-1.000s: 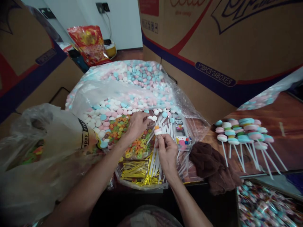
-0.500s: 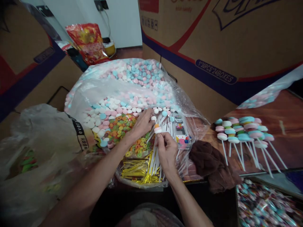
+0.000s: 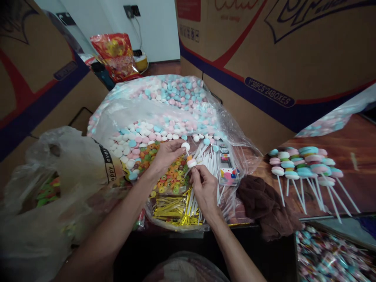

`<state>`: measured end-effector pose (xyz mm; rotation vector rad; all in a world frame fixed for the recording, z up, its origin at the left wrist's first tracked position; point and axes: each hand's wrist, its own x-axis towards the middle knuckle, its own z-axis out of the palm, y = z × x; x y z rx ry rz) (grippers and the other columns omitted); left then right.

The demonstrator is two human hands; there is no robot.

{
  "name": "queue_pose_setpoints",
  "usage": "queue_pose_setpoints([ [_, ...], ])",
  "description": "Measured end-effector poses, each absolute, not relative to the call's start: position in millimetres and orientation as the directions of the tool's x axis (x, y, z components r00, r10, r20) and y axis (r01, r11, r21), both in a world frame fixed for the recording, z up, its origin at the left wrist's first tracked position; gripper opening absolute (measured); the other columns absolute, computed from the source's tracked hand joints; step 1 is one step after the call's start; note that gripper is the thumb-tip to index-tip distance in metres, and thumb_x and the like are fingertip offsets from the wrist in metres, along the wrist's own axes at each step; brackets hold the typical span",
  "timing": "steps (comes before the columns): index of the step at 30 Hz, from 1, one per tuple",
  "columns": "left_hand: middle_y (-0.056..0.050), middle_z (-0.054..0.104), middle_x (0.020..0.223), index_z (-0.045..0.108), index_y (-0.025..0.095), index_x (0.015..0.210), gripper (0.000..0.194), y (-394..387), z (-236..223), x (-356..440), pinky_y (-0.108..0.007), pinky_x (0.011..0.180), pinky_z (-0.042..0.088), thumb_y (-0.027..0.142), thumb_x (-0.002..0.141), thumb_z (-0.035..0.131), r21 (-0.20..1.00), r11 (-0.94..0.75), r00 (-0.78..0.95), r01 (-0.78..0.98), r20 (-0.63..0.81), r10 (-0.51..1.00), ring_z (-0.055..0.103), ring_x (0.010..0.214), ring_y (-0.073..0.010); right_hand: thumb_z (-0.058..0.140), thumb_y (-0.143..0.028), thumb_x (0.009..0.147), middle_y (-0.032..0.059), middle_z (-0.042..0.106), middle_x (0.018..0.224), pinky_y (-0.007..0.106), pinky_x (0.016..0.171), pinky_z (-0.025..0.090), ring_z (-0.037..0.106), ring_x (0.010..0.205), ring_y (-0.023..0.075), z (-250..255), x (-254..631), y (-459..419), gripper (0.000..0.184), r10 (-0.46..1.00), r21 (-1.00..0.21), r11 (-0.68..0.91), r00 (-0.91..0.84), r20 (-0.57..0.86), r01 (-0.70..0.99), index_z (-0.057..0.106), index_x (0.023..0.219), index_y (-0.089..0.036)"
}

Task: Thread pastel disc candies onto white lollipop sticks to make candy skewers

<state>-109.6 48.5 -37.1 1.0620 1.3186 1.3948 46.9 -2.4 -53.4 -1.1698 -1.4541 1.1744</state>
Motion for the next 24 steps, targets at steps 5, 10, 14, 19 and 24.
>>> queue_pose_setpoints([
  [5, -0.002, 0.071, 0.077, 0.073, 0.015, 0.086, 0.026, 38.1, -34.2, -110.8, -0.027, 0.07, 0.051, 0.03, 0.065, 0.075, 0.992, 0.004, -0.191, -0.129, -0.029, 0.981, 0.062, 0.07, -0.014, 0.054, -0.034, 0.092, -0.0042, 0.051, 0.058, 0.023, 0.056, 0.037, 0.047, 0.055, 0.0117, -51.0, 45.7, -2.3, 0.025, 0.984, -0.978, 0.115, -0.154, 0.088, 0.172, 0.057, 0.072, -0.02],
  [10, -0.002, 0.071, 0.078, 0.074, 0.015, 0.086, 0.025, 36.0, -33.2, -112.8, -0.028, 0.071, 0.051, 0.029, 0.066, 0.076, 0.992, 0.007, -0.208, -0.129, -0.034, 0.978, 0.063, 0.071, -0.0143, 0.054, -0.034, 0.091, -0.0042, 0.05, 0.057, 0.023, 0.055, 0.036, 0.046, 0.055, 0.0115, -51.0, 46.4, -1.8, 0.026, 0.982, -0.974, 0.107, -0.177, 0.071, 0.2, 0.057, 0.07, -0.019],
  [14, -0.003, 0.072, 0.081, 0.074, 0.015, 0.091, 0.024, 35.6, -39.1, -115.7, -0.029, 0.073, 0.052, 0.025, 0.069, 0.073, 0.998, 0.013, -0.224, -0.058, -0.026, 0.974, 0.064, 0.073, -0.0155, 0.054, -0.035, 0.091, -0.0047, 0.048, 0.056, 0.023, 0.053, 0.033, 0.043, 0.053, 0.0114, -53.7, 47.5, -0.7, 0.026, 0.979, -0.967, 0.099, -0.198, 0.052, 0.235, 0.057, 0.071, -0.019],
  [19, -0.004, 0.072, 0.09, 0.075, 0.019, 0.094, 0.02, 28.3, -43.0, -110.6, -0.029, 0.079, 0.05, 0.016, 0.077, 0.065, 0.939, -0.063, -0.233, 0.338, 0.148, 0.961, 0.063, 0.082, -0.0174, 0.055, -0.037, 0.09, -0.0055, 0.045, 0.052, 0.023, 0.049, 0.032, 0.041, 0.05, 0.011, -55.2, 47.6, 1.7, 0.028, 0.979, -0.978, 0.065, -0.203, 0.025, 0.196, 0.054, 0.068, -0.02],
  [24, -0.005, 0.066, 0.09, 0.075, 0.021, 0.099, 0.028, 18.3, -37.4, -97.8, -0.027, 0.078, 0.047, 0.012, 0.085, 0.053, 0.791, -0.124, -0.121, 0.599, 0.243, 0.963, 0.06, 0.085, -0.0179, 0.056, -0.039, 0.088, -0.005, 0.047, 0.051, 0.023, 0.048, 0.032, 0.041, 0.049, 0.0112, -54.9, 47.5, 1.0, 0.03, 0.986, -0.985, 0.056, -0.166, 0.028, 0.163, 0.053, 0.065, -0.02],
])
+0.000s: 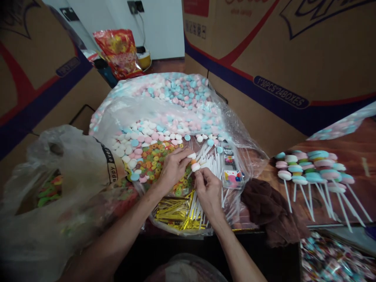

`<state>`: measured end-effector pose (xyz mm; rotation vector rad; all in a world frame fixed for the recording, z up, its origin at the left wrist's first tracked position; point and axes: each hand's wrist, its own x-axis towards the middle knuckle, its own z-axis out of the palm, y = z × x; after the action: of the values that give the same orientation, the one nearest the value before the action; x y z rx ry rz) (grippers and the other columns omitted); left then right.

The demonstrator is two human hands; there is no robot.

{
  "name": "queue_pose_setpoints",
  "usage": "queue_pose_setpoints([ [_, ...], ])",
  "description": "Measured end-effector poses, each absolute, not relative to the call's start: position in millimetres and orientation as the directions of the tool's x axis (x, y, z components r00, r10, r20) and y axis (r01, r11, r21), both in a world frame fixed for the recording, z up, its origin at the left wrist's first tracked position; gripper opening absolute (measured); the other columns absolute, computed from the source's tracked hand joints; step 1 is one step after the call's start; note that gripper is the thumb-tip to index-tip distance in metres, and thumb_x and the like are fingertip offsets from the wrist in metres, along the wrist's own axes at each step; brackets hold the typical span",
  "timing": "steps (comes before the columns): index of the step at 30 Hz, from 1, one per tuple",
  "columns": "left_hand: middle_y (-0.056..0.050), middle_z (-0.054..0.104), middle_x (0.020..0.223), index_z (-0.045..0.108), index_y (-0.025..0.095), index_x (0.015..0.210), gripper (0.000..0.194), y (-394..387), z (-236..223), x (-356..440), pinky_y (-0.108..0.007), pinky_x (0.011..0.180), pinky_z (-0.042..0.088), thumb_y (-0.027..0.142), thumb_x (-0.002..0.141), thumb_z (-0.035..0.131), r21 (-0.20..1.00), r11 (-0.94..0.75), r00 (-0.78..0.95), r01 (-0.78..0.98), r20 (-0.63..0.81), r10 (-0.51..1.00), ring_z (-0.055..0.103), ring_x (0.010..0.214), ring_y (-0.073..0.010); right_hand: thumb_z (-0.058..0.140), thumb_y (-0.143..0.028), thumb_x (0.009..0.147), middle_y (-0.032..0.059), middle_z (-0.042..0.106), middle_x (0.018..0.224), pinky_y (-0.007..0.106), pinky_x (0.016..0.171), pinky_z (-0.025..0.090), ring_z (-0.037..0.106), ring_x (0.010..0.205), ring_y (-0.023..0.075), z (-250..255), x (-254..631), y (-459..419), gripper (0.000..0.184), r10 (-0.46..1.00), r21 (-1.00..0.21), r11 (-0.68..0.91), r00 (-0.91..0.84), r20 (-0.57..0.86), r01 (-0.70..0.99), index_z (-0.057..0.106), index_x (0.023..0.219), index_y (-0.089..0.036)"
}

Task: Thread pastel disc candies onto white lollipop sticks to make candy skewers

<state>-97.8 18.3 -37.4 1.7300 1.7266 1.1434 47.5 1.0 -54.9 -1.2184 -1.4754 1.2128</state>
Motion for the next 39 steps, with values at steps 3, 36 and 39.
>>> queue_pose_setpoints([
  [3, -0.006, 0.066, 0.095, 0.074, 0.021, 0.104, 0.03, 15.1, -38.4, -94.1, -0.027, 0.079, 0.047, 0.013, 0.087, 0.051, 0.795, -0.128, -0.094, 0.593, 0.227, 0.969, 0.061, 0.087, -0.0177, 0.056, -0.038, 0.088, -0.0047, 0.047, 0.051, 0.024, 0.048, 0.031, 0.04, 0.048, 0.011, -55.3, 48.1, 1.2, 0.03, 0.988, -0.983, 0.054, -0.154, 0.027, 0.175, 0.053, 0.064, -0.02],
  [36, -0.003, 0.073, 0.082, 0.071, 0.024, 0.114, 0.036, 72.4, -27.4, -132.6, -0.028, 0.076, 0.046, 0.014, 0.086, 0.051, 0.456, -0.041, 0.02, 0.889, 0.051, 0.999, 0.067, 0.082, -0.0209, 0.057, -0.039, 0.088, -0.0031, 0.052, 0.057, 0.022, 0.047, 0.029, 0.04, 0.049, 0.0098, -62.7, 47.7, 4.1, 0.028, 0.998, -0.991, 0.022, -0.055, 0.014, 0.134, 0.056, 0.068, -0.018],
  [39, -0.005, 0.074, 0.085, 0.072, 0.021, 0.107, 0.03, 65.6, -27.5, -132.5, -0.03, 0.076, 0.046, 0.016, 0.084, 0.053, 0.46, -0.116, 0.085, 0.88, 0.088, 0.993, 0.067, 0.083, -0.0228, 0.057, -0.038, 0.088, -0.0027, 0.053, 0.057, 0.022, 0.048, 0.03, 0.042, 0.05, 0.0103, -62.5, 47.5, 4.3, 0.028, 0.999, -0.988, 0.026, -0.049, 0.019, 0.15, 0.057, 0.069, -0.018],
])
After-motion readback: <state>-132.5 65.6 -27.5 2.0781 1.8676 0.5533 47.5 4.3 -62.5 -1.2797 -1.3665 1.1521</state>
